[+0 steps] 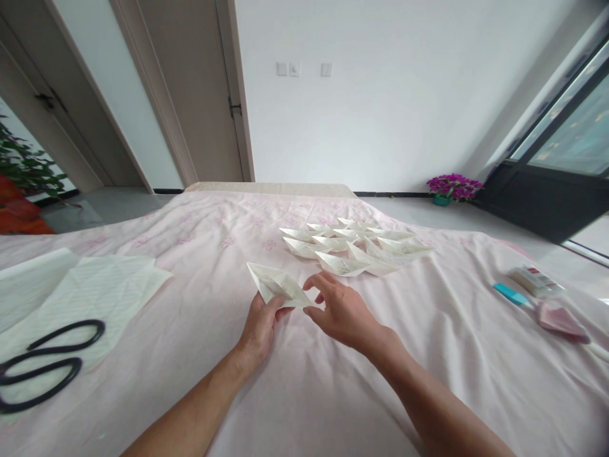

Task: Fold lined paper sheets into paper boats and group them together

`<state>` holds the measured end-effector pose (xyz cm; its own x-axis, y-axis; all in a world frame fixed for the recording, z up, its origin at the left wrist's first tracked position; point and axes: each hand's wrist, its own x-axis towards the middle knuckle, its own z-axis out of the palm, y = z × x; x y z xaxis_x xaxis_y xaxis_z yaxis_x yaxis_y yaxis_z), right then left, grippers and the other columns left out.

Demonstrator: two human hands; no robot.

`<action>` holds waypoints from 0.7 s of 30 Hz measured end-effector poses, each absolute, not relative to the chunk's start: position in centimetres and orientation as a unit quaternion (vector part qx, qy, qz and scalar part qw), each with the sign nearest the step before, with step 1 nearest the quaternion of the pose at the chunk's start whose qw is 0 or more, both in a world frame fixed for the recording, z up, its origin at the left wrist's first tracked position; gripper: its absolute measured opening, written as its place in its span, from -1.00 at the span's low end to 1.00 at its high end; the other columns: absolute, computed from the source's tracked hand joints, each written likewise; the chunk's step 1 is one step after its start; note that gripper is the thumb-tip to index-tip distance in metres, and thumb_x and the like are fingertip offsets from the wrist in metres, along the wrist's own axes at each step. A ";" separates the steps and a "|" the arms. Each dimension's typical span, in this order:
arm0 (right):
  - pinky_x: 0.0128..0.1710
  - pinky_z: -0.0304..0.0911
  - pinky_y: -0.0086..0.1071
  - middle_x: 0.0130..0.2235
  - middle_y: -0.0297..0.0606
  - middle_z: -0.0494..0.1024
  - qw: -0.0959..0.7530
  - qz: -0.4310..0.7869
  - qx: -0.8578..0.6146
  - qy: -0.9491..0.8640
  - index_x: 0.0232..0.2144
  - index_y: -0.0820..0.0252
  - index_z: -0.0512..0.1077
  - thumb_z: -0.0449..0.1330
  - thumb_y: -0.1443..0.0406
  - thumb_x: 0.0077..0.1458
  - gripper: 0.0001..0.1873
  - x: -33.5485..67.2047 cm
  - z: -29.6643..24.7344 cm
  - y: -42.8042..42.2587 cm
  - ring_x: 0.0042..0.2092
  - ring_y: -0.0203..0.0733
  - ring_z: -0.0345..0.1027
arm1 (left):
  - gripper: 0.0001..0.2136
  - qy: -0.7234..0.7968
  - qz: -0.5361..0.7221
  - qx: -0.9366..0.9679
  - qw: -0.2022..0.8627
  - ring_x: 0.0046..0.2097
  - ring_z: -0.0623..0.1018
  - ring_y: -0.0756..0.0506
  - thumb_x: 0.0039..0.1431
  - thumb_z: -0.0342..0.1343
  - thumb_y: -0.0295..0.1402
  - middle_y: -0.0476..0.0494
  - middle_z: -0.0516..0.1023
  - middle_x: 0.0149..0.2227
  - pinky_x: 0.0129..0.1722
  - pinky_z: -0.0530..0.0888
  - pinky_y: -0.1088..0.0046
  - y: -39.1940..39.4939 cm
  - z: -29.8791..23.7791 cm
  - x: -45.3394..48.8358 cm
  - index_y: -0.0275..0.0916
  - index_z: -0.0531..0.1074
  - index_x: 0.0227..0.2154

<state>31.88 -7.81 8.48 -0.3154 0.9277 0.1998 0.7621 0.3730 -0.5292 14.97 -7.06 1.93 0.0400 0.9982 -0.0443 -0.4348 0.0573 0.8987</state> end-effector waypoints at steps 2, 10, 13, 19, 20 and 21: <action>-0.38 0.10 -0.44 -0.14 -0.31 0.48 0.230 0.126 -0.518 -0.814 -0.20 0.09 0.40 0.21 0.37 0.10 -0.81 31.5 8.0 -7.9 -0.33 -0.31 0.40 | -0.72 0.363 0.586 0.360 0.629 -0.09 0.57 -0.15 0.04 0.21 -0.36 -0.15 0.58 -0.15 -0.11 0.50 0.32 -7.1 2.1 15.1 -0.28 0.46 -0.16; -0.46 -0.01 -0.45 -0.28 -0.30 0.50 0.229 0.005 -0.486 -0.843 -0.33 0.13 0.43 0.08 0.39 0.25 -0.85 33.6 7.7 -7.4 -0.36 -0.31 0.33 | -0.54 0.401 0.512 0.376 0.660 -0.18 0.60 -0.14 0.05 0.28 -0.13 -0.23 0.56 -0.13 -0.09 0.52 0.24 -7.3 2.9 14.9 -0.28 0.36 -0.07; -0.38 0.10 -0.46 -0.31 -0.33 0.50 0.252 0.054 -0.497 -0.829 -0.36 0.13 0.44 0.09 0.39 0.23 -0.85 37.3 8.6 -7.9 -0.34 -0.32 0.35 | -0.42 0.430 0.476 0.387 0.662 -0.14 0.60 -0.16 0.01 0.31 -0.10 -0.19 0.52 -0.12 -0.02 0.51 0.17 -7.6 2.8 14.3 -0.21 0.23 0.02; -0.36 0.21 -0.41 -0.35 -0.31 0.53 0.287 0.084 -0.588 -0.752 -0.38 0.12 0.47 0.12 0.29 0.17 -0.86 48.9 8.8 -9.3 -0.36 -0.25 0.36 | -0.38 0.435 0.436 0.444 0.651 -0.09 0.58 -0.15 0.07 0.25 -0.07 -0.24 0.48 -0.02 0.07 0.46 0.16 -7.8 2.3 13.8 -0.21 0.19 0.11; -0.36 0.22 -0.40 -0.36 -0.31 0.54 0.279 0.081 -0.606 -0.740 -0.39 0.12 0.48 0.12 0.27 0.15 -0.86 51.0 8.6 -9.4 -0.36 -0.24 0.36 | -0.39 0.436 0.432 0.451 0.648 -0.09 0.58 -0.16 0.07 0.25 -0.05 -0.25 0.48 -0.02 0.07 0.46 0.16 -7.8 2.1 13.8 -0.22 0.20 0.10; -0.35 0.22 -0.39 -0.36 -0.31 0.54 0.270 0.077 -0.617 -0.735 -0.40 0.12 0.48 0.13 0.27 0.13 -0.86 53.0 8.5 -9.6 -0.36 -0.23 0.37 | -0.39 0.438 0.429 0.458 0.644 -0.09 0.57 -0.16 0.06 0.24 -0.04 -0.25 0.48 -0.03 0.06 0.46 0.16 -7.7 1.9 13.9 -0.23 0.22 0.09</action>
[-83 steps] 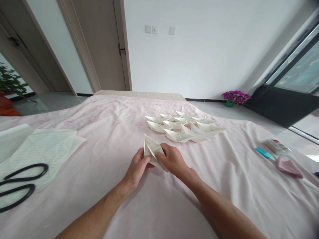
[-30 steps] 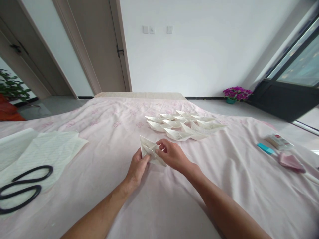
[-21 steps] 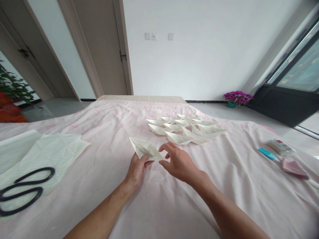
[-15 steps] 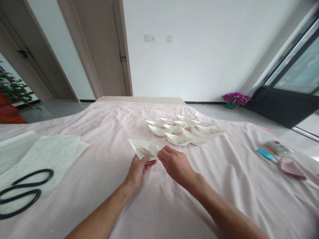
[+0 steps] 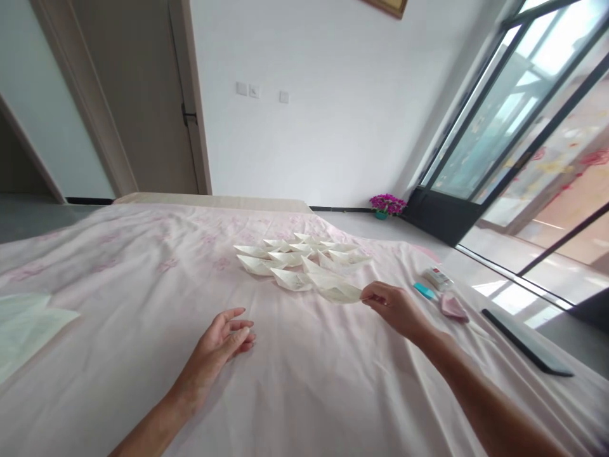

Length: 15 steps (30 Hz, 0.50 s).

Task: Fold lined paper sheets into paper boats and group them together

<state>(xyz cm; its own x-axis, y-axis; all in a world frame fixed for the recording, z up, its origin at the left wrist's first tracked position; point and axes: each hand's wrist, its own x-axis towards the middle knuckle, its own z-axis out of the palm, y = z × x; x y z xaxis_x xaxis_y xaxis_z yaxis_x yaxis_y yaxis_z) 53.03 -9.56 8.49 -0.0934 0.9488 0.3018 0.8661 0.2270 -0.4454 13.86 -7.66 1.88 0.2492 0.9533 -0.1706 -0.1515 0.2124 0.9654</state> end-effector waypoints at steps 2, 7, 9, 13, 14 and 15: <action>-0.33 0.23 -0.38 -0.35 -0.30 0.56 0.245 0.071 -0.637 -0.728 -0.40 0.11 0.50 0.14 0.25 0.10 -0.86 56.7 8.1 -9.6 -0.35 -0.21 0.38 | -0.40 0.441 0.418 0.474 0.637 -0.09 0.57 -0.17 0.05 0.23 -0.02 -0.26 0.49 -0.03 0.06 0.46 0.17 -7.5 1.5 13.9 -0.25 0.25 0.06; -0.34 0.21 -0.37 -0.40 -0.30 0.57 0.219 0.044 -0.691 -0.688 -0.41 0.13 0.53 0.14 0.22 0.07 -0.82 62.3 7.1 -8.9 -0.37 -0.20 0.38 | -0.42 0.463 0.401 0.499 0.614 -0.10 0.57 -0.19 0.00 0.24 0.03 -0.27 0.51 -0.06 0.02 0.48 0.20 -7.4 1.0 14.1 -0.26 0.35 -0.02; -0.36 0.20 -0.37 -0.42 -0.30 0.57 0.218 0.033 -0.704 -0.675 -0.40 0.14 0.54 0.15 0.22 0.05 -0.82 63.2 6.8 -8.3 -0.39 -0.19 0.38 | -0.45 0.467 0.398 0.503 0.609 -0.09 0.57 -0.19 0.00 0.24 0.01 -0.26 0.52 -0.06 0.03 0.47 0.22 -7.4 1.1 14.2 -0.26 0.37 -0.04; -0.34 0.23 -0.37 -0.41 -0.28 0.59 0.227 0.046 -0.701 -0.675 -0.40 0.16 0.54 0.15 0.23 0.02 -0.82 64.5 6.5 -6.8 -0.38 -0.18 0.40 | -0.46 0.484 0.383 0.511 0.598 -0.11 0.57 -0.20 -0.09 0.27 0.04 -0.24 0.55 -0.10 0.02 0.46 0.24 -7.4 1.2 14.2 -0.26 0.44 -0.13; -0.34 0.24 -0.37 -0.42 -0.28 0.59 0.229 0.049 -0.703 -0.672 -0.41 0.16 0.55 0.15 0.24 0.02 -0.82 64.8 6.4 -6.5 -0.39 -0.19 0.40 | -0.46 0.487 0.378 0.514 0.596 -0.11 0.57 -0.20 -0.10 0.28 0.04 -0.24 0.55 -0.12 0.02 0.46 0.25 -7.4 1.1 14.2 -0.26 0.45 -0.15; -0.34 0.25 -0.38 -0.42 -0.29 0.59 0.231 0.051 -0.705 -0.669 -0.41 0.16 0.55 0.15 0.24 0.01 -0.81 65.3 6.4 -6.2 -0.39 -0.19 0.41 | -0.47 0.489 0.374 0.517 0.595 -0.11 0.57 -0.20 -0.10 0.27 0.05 -0.23 0.56 -0.13 0.02 0.45 0.26 -7.4 1.1 14.1 -0.26 0.46 -0.17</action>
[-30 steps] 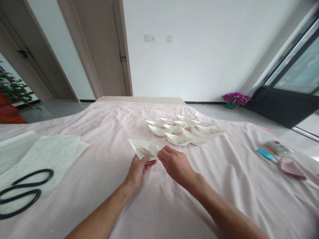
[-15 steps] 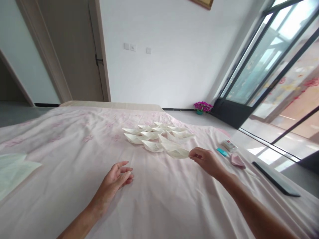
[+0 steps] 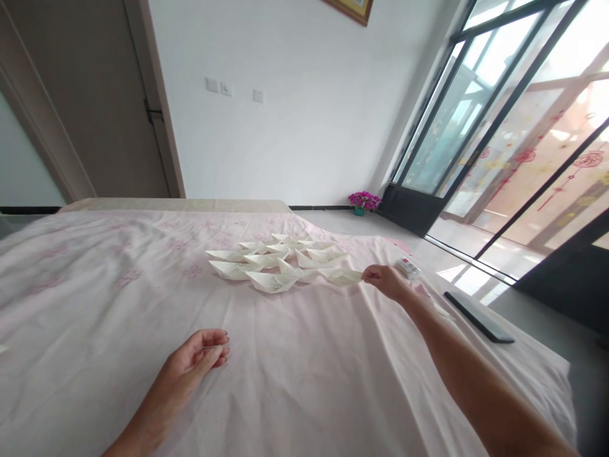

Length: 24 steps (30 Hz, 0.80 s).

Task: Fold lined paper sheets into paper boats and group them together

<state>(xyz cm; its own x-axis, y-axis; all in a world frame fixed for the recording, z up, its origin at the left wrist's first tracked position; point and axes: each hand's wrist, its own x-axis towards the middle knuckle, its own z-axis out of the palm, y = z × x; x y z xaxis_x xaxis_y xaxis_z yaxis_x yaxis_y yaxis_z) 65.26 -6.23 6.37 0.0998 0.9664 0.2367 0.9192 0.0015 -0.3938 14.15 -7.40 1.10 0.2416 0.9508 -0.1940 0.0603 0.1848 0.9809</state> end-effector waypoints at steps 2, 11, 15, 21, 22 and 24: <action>-0.33 0.27 -0.38 -0.43 -0.31 0.60 0.233 0.057 -0.709 -0.663 -0.41 0.16 0.55 0.16 0.24 -0.01 -0.82 66.0 6.2 -5.8 -0.40 -0.20 0.41 | -0.49 0.488 0.369 0.523 0.594 -0.11 0.57 -0.19 -0.07 0.26 0.05 -0.21 0.56 -0.14 0.03 0.45 0.29 -7.4 1.0 14.1 -0.25 0.47 -0.17; -0.30 0.36 -0.38 -0.45 -0.30 0.61 0.244 0.077 -0.712 -0.654 -0.43 0.16 0.58 0.20 0.35 -0.12 -0.83 66.3 4.7 -4.6 -0.36 -0.17 0.46 | -0.45 0.503 0.357 0.524 0.587 -0.11 0.57 -0.21 -0.13 0.26 0.09 -0.22 0.58 -0.17 0.02 0.45 0.27 -7.4 0.7 14.0 -0.26 0.48 -0.20; -0.20 0.39 -0.30 -0.30 -0.22 0.63 0.254 0.066 -0.704 -0.660 -0.33 0.17 0.59 0.16 0.46 -0.18 -0.68 66.1 4.7 -4.6 -0.24 -0.10 0.49 | -0.47 0.500 0.352 0.533 0.585 -0.11 0.58 -0.21 -0.09 0.26 0.08 -0.22 0.60 -0.19 0.03 0.44 0.24 -7.4 0.7 13.8 -0.26 0.48 -0.19; -0.02 0.33 -0.25 0.00 -0.17 0.53 0.245 0.051 -0.688 -0.682 -0.27 0.16 0.58 0.17 0.52 -0.23 -0.58 65.2 4.8 -4.9 -0.02 -0.04 0.42 | -0.45 0.497 0.350 0.532 0.590 -0.11 0.57 -0.21 -0.08 0.24 0.10 -0.22 0.59 -0.19 0.02 0.43 0.26 -7.2 0.5 13.8 -0.26 0.47 -0.17; 0.01 0.31 -0.24 -0.01 -0.17 0.53 0.239 0.050 -0.685 -0.687 -0.30 0.16 0.58 0.18 0.51 -0.22 -0.63 65.0 4.8 -4.9 -0.01 -0.05 0.42 | -0.45 0.496 0.348 0.535 0.590 -0.10 0.57 -0.20 -0.07 0.24 0.10 -0.22 0.59 -0.18 0.02 0.42 0.26 -7.2 0.5 13.8 -0.26 0.47 -0.17; 0.04 0.28 -0.23 -0.06 -0.17 0.55 0.228 0.049 -0.682 -0.693 -0.37 0.17 0.58 0.19 0.48 -0.17 -0.72 64.8 4.9 -4.8 -0.04 -0.07 0.43 | -0.46 0.493 0.345 0.539 0.589 -0.10 0.56 -0.20 -0.05 0.23 0.10 -0.22 0.58 -0.18 0.03 0.41 0.26 -7.3 0.6 13.8 -0.26 0.47 -0.17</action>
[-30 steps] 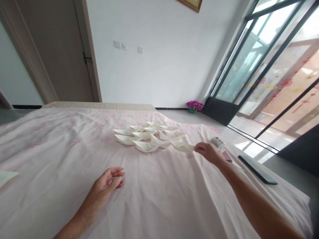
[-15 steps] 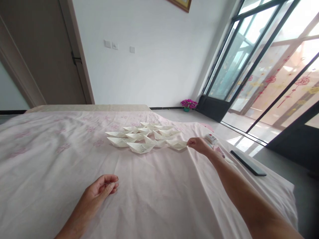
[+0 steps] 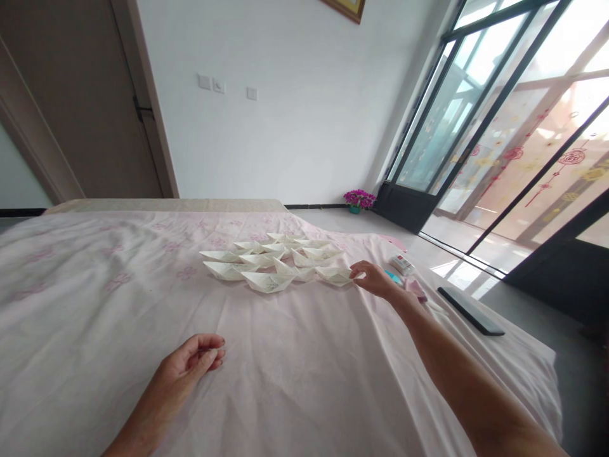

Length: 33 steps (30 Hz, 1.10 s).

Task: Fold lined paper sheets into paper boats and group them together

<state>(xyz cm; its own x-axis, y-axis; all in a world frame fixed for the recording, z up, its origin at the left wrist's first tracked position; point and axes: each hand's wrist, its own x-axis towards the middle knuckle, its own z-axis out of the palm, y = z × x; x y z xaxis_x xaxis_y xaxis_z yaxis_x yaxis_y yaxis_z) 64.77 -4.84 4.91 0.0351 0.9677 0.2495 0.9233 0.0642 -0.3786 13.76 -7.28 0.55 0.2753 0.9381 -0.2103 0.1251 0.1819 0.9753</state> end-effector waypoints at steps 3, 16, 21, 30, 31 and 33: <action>0.07 0.25 -0.19 -0.05 -0.19 0.54 0.221 0.043 -0.685 -0.693 -0.34 0.15 0.58 0.17 0.49 -0.17 -0.69 64.1 5.6 -4.6 -0.02 -0.06 0.41 | -0.48 0.492 0.346 0.537 0.591 -0.10 0.56 -0.21 -0.04 0.23 0.08 -0.21 0.59 -0.20 0.03 0.42 0.26 -7.4 0.6 13.8 -0.26 0.47 -0.18; 0.12 0.05 -0.05 0.10 -0.22 0.44 0.148 -0.094 -0.609 -0.774 -0.30 0.05 0.57 0.35 0.33 -0.07 -0.80 51.0 6.3 0.1 0.16 0.06 0.14 | -0.53 0.492 0.361 0.528 0.591 -0.16 0.59 -0.18 -0.10 0.29 0.02 -0.19 0.61 -0.26 -0.05 0.48 0.32 -7.4 0.8 13.9 -0.25 0.51 -0.24; 0.10 0.08 -0.06 0.03 -0.26 0.51 0.162 -0.073 -0.616 -0.767 -0.37 0.05 0.57 0.32 0.29 0.02 -0.95 51.0 5.6 0.7 0.12 0.01 0.20 | -0.58 0.482 0.368 0.530 0.593 -0.16 0.59 -0.16 -0.04 0.27 -0.03 -0.18 0.61 -0.26 -0.05 0.48 0.34 -7.2 0.2 13.7 -0.24 0.51 -0.23; 0.07 0.20 -0.10 -0.08 -0.25 0.56 0.350 -0.028 -0.592 -0.725 -0.41 0.06 0.56 0.28 0.24 0.07 -0.94 50.9 7.1 0.9 0.03 -0.04 0.32 | -0.62 0.473 0.375 0.526 0.599 -0.19 0.59 -0.15 -0.05 0.29 -0.06 -0.18 0.60 -0.30 -0.06 0.48 0.35 -7.2 0.5 14.1 -0.26 0.53 -0.27; 0.07 0.20 -0.10 -0.10 -0.26 0.56 0.378 -0.033 -0.559 -0.737 -0.41 0.04 0.56 0.28 0.24 0.08 -0.93 50.0 7.5 0.5 0.02 -0.06 0.32 | -0.62 0.471 0.380 0.522 0.601 -0.20 0.58 -0.16 -0.05 0.29 -0.05 -0.17 0.59 -0.32 -0.07 0.49 0.34 -7.3 0.7 14.2 -0.26 0.53 -0.29; 0.06 0.21 -0.10 -0.11 -0.27 0.55 0.399 -0.060 -0.489 -0.773 -0.41 0.01 0.57 0.27 0.25 0.12 -0.92 47.6 8.2 -0.6 0.02 -0.07 0.31 | -0.62 0.456 0.396 0.503 0.618 -0.20 0.58 -0.16 -0.02 0.27 -0.03 -0.19 0.59 -0.29 -0.09 0.50 0.33 -7.4 1.3 14.1 -0.26 0.54 -0.29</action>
